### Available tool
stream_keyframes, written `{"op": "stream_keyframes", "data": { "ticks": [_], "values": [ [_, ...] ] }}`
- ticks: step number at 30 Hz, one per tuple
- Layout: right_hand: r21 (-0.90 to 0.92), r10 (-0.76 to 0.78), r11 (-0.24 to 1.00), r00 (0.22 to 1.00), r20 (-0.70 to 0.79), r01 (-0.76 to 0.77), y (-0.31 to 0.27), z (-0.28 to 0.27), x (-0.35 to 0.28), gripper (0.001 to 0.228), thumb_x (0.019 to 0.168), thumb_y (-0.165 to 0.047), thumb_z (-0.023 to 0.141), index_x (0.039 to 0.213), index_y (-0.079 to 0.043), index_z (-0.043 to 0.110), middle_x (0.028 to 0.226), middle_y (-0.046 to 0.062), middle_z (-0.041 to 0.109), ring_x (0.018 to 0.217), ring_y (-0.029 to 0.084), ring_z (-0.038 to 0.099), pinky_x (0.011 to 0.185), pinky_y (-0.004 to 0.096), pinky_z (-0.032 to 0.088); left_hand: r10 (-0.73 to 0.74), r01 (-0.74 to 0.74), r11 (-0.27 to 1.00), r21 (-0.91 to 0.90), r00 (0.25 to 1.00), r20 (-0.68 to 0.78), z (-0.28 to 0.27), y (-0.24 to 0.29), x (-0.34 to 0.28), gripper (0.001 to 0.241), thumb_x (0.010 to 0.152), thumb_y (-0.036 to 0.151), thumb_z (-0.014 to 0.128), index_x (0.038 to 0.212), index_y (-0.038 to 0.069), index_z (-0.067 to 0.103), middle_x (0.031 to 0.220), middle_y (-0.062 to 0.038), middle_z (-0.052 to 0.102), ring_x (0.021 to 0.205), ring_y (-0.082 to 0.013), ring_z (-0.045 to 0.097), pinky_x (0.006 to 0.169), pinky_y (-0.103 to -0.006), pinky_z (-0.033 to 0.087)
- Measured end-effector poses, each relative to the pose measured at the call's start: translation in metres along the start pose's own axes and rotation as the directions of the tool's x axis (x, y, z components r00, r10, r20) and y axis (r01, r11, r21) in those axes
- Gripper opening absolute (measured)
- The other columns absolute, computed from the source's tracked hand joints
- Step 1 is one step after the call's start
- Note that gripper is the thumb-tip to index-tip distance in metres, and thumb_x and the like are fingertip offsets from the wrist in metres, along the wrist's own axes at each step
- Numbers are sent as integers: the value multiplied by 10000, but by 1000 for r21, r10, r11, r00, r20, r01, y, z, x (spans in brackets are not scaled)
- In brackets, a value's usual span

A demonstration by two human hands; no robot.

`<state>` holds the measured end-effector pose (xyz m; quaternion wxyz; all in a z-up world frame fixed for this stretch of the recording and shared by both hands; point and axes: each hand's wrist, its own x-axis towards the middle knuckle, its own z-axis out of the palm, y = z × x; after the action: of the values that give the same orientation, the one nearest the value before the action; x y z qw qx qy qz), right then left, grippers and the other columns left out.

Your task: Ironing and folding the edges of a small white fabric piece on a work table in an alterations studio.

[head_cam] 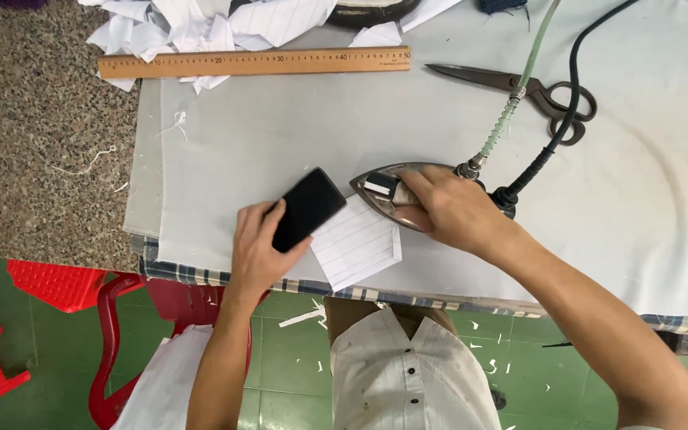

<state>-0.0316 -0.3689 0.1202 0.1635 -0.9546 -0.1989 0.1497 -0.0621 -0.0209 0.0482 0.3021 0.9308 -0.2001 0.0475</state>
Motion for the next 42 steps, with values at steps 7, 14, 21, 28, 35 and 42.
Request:
{"op": "stream_keyframes", "data": {
  "ticks": [7,14,21,28,35,42],
  "values": [
    [-237,-15,971,994,-110,-12,-19,4,12,476,1004,-522,575,1149,-73,633,715,98,690,572,265,743,523,375,601,276,-276,961,-25,944,182,28,45,-20,689,752,370,882,1315,42,659,1184,-206,604,1100,-392,589,962,-511,500],
    [-368,-117,930,965,-237,22,-18,13,26,444,992,-553,590,932,-114,611,610,30,596,457,186,675,447,298,547,519,-508,853,-116,809,277,76,70,-2,740,736,315,885,1358,45,590,1185,-216,557,1131,-385,559,985,-485,509],
    [-290,-80,957,978,-193,21,-10,8,25,449,1010,-561,563,896,-127,567,620,71,607,490,239,701,485,353,572,537,-542,837,-72,790,297,91,59,13,633,874,411,776,1388,88,595,1188,-180,558,1169,-346,557,1028,-454,484],
    [-208,262,935,954,-145,-288,42,-12,-32,592,973,-689,560,994,-98,602,686,118,667,631,334,749,593,441,599,541,-539,836,-104,776,325,87,41,61,593,912,326,742,1433,95,575,1300,-203,555,1247,-375,527,1141,-522,410],
    [-37,417,898,874,-250,-439,73,4,-108,622,958,-570,652,1298,-50,624,889,141,690,744,337,706,571,448,570,495,-517,853,-75,754,432,73,41,91,578,939,277,734,1464,132,541,1425,-186,497,1366,-345,439,1248,-551,255],
    [-345,246,887,946,-212,-308,53,17,-182,825,835,-221,695,1560,-34,348,1623,288,378,1422,449,447,1128,599,451,412,-473,880,37,801,435,71,8,107,686,901,352,787,1483,108,518,1468,-233,487,1360,-394,456,1223,-611,296]
  ]
}}
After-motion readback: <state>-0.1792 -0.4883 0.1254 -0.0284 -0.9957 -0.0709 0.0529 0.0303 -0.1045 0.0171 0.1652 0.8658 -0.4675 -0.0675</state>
